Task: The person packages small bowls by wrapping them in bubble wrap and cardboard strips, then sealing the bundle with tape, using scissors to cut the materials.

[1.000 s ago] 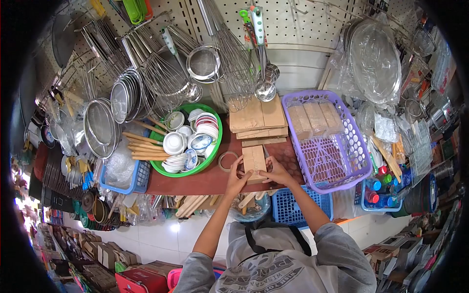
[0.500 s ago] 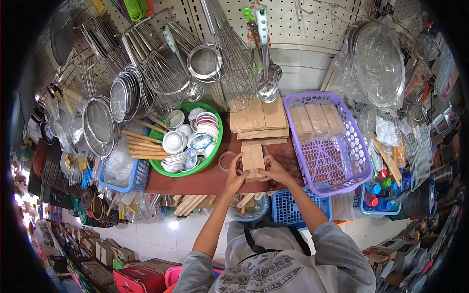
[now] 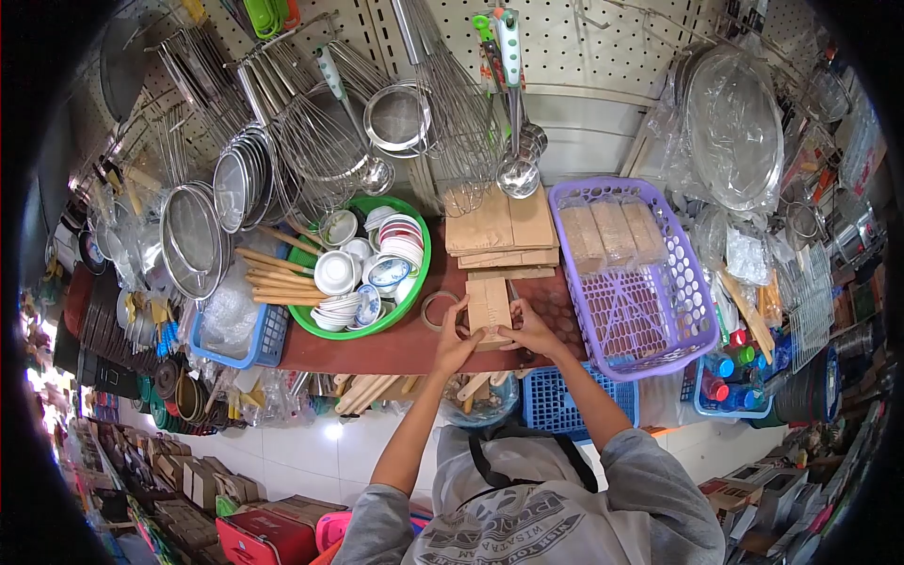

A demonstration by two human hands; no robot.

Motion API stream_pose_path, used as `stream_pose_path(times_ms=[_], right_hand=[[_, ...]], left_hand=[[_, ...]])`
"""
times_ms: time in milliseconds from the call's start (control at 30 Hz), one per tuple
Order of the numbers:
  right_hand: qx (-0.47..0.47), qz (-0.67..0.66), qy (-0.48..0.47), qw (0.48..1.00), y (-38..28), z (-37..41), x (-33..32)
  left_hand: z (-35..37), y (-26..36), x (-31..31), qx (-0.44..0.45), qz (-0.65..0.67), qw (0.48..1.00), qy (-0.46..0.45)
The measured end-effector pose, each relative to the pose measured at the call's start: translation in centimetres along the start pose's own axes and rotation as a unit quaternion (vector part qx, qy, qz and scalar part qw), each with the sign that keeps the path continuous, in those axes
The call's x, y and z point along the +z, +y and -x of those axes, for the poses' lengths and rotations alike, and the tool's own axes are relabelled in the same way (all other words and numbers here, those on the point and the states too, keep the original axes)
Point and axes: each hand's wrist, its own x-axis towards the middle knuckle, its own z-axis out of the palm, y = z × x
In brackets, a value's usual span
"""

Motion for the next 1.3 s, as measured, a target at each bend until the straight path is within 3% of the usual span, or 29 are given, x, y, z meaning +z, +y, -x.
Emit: stream_pose_path(times_ms=[333,567,633,667,867,1067,1300], right_hand=[[-0.028,-0.028,0.058,0.998,0.9,0.5,1.0],[-0.007,0.033,0.089,0.995,-1.9,3.0,1.2],[-0.117,0.130,0.125,0.977,-0.3,2.4,0.3],[-0.171,0.177,0.141,0.959,0.7,2.0,0.0],[-0.241,0.187,0.198,0.931,-4.4,3.5,2.0],[-0.285,0.164,0.079,0.941,-9.7,3.0,7.8],[-0.282,0.152,-0.153,0.935,-11.1,-0.8,17.5]], left_hand=[[1.1,2.0,0.2,-0.032,-0.045,0.998,0.008],[1.2,0.0,0.2,0.053,-0.067,0.996,0.026],[1.1,-0.6,-0.2,0.102,-0.102,0.989,0.036],[1.3,-0.5,-0.6,0.084,-0.094,0.992,0.032],[3.6,1.9,-3.5,0.022,-0.010,0.999,0.044],[6.9,3.2,-7.8,0.017,0.101,0.991,0.092],[12.9,6.6,-14.3,0.057,0.093,0.965,0.240]])
